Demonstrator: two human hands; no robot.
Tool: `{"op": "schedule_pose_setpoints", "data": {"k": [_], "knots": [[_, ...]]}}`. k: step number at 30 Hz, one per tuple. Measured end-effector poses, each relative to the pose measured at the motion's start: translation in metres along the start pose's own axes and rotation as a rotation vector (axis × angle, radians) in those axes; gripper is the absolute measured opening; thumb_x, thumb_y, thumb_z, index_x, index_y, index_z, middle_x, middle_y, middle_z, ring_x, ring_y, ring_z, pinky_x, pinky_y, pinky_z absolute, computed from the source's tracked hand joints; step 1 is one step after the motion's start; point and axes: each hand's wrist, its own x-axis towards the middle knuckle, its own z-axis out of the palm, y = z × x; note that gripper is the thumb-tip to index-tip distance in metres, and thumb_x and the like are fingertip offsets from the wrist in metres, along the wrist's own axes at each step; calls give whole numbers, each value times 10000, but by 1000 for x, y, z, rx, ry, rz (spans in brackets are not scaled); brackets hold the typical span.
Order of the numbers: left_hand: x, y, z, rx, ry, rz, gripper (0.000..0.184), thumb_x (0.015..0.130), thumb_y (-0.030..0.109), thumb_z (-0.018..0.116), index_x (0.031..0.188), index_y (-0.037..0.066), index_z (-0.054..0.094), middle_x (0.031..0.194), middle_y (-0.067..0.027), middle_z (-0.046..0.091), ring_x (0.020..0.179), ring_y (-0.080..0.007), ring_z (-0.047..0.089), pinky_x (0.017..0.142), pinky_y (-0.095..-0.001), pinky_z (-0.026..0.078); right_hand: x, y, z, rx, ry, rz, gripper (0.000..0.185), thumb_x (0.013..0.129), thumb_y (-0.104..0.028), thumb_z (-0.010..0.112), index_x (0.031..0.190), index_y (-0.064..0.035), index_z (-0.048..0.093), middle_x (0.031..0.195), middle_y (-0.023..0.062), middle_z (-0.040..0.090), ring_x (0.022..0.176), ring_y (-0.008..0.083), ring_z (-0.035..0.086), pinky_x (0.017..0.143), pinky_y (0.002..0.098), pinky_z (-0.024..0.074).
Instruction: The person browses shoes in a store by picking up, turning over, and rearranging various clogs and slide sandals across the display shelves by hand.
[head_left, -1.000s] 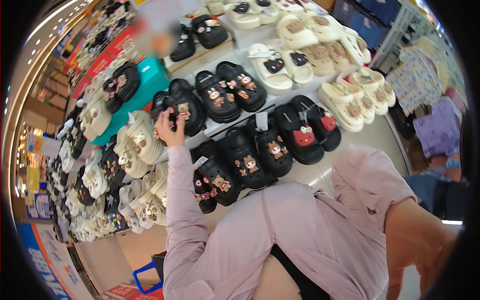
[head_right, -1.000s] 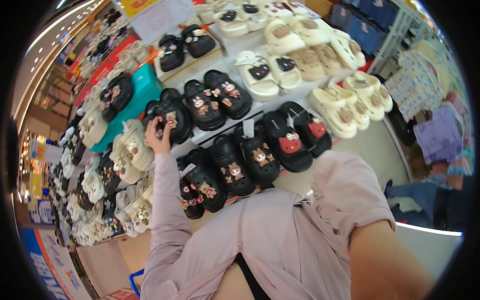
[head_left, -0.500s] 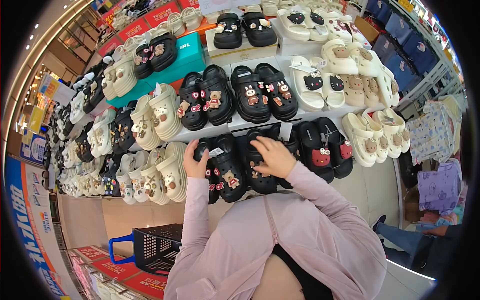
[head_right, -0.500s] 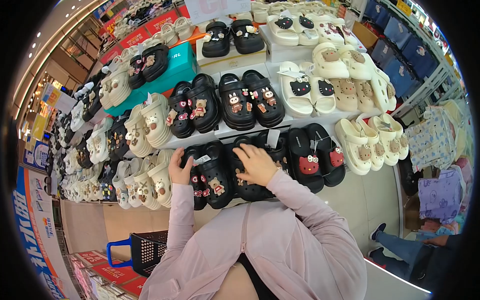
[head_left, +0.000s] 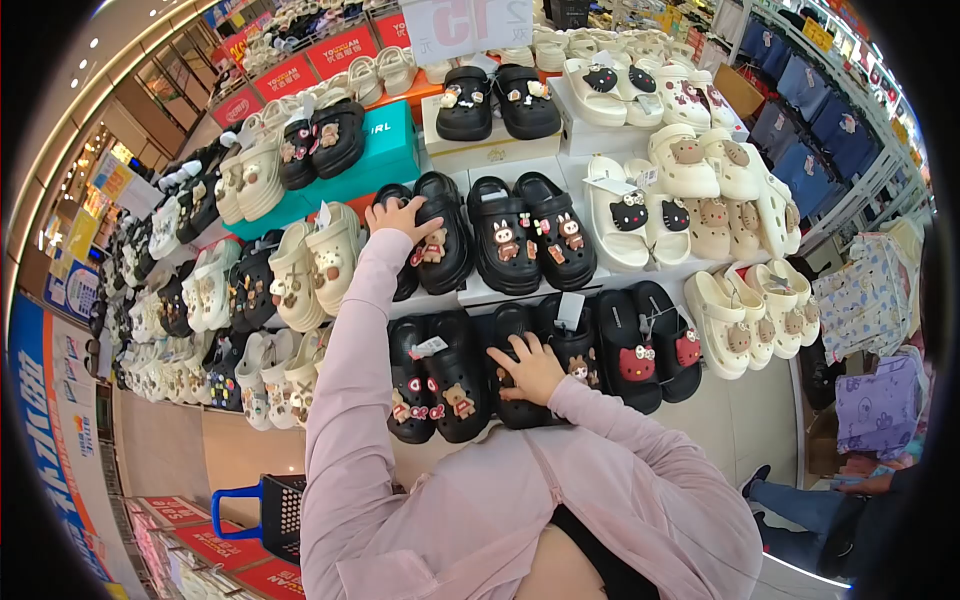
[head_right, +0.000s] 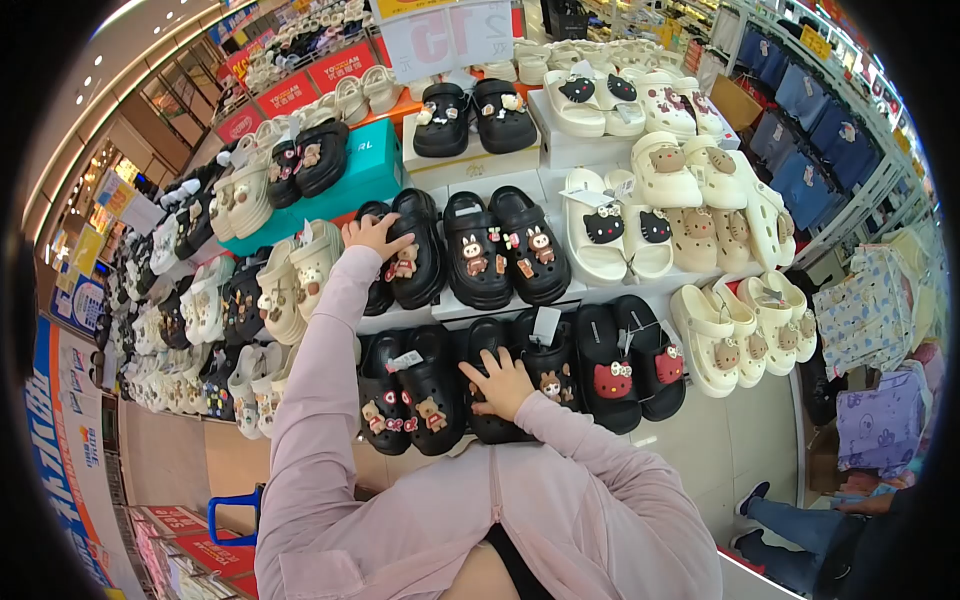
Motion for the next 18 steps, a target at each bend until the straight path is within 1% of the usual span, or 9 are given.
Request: {"op": "schedule_pose_setpoints", "data": {"k": [3, 4, 8, 11, 13, 14, 16, 17, 18], "knots": [[24, 0, -11, -37, -279, -118, 840, 663, 772, 554, 1349, 300, 452, 1425, -81, 356, 1279, -290, 403, 1050, -561, 185, 0, 0, -1, 23, 19, 3, 810, 646, -411, 766, 1352, -254, 401, 1305, 177, 394, 1195, 450, 382, 848, 538, 445], [39, -5, -4, -30, -357, -111, 903, 634, 779, 581, 1353, 247, 459, 1452, -52, 311, 1292, -259, 397, 1031, -579, 215, -1, 1, 0, 34, 26, -2, 813, 642, -409, 770, 1351, -254, 404, 1301, 177, 394, 1192, 449, 385, 845, 534, 447], [49, -10, -1, -51, -439, -75, 895, 617, 742, 637, 1323, 210, 499, 1402, -48, 354, 1246, -235, 446, 1020, -565, 256, -1, 3, 4, 38, 54, -18, 813, 636, -409, 775, 1346, -248, 413, 1288, 173, 397, 1187, 451, 390, 836, 529, 454], [40, -12, 4, -55, -337, -71, 817, 625, 702, 667, 1262, 201, 566, 1368, -46, 386, 1218, -197, 469, 994, -518, 305, 0, 3, 2, 51, 49, -19, 814, 634, -407, 778, 1345, -244, 416, 1290, 173, 398, 1185, 452, 391, 839, 525, 458], [30, -12, 7, -127, -140, -8, 732, 637, 645, 702, 1197, 180, 620, 1333, -56, 430, 1165, -178, 512, 956, -483, 339, 0, 3, 4, 54, 52, -21, 817, 633, -405, 779, 1345, -243, 414, 1291, 174, 398, 1183, 452, 391, 839, 524, 460], [27, -11, 7, -126, -143, -7, 732, 637, 645, 702, 1197, 180, 620, 1333, -56, 430, 1165, -178, 512, 956, -483, 339, 0, 3, 4, 49, 57, -23, 819, 633, -403, 781, 1346, -242, 413, 1292, 175, 397, 1182, 452, 392, 840, 522, 462], [18, -5, 5, -131, -36, -8, 663, 639, 599, 728, 1129, 158, 653, 1201, -54, 549, 1106, -189, 550, 909, -439, 357, 0, 3, 3, 57, 58, -16, 820, 633, -400, 781, 1347, -242, 411, 1295, 176, 397, 1185, 452, 388, 842, 523, 462], [14, -4, 5, -134, -36, -8, 663, 639, 599, 728, 1129, 158, 653, 1201, -54, 549, 1106, -189, 550, 909, -439, 357, -1, 3, 3, 60, 60, -14, 821, 633, -396, 782, 1348, -242, 410, 1297, 177, 396, 1188, 452, 384, 844, 523, 462], [11, -3, 5, -131, -6, -27, 645, 630, 587, 738, 1099, 151, 659, 1128, -38, 588, 1084, -198, 561, 890, -414, 357, -1, 3, 4, 52, 59, -15, 821, 633, -396, 782, 1348, -242, 410, 1297, 177, 396, 1188, 452, 384, 844, 523, 462]]}}
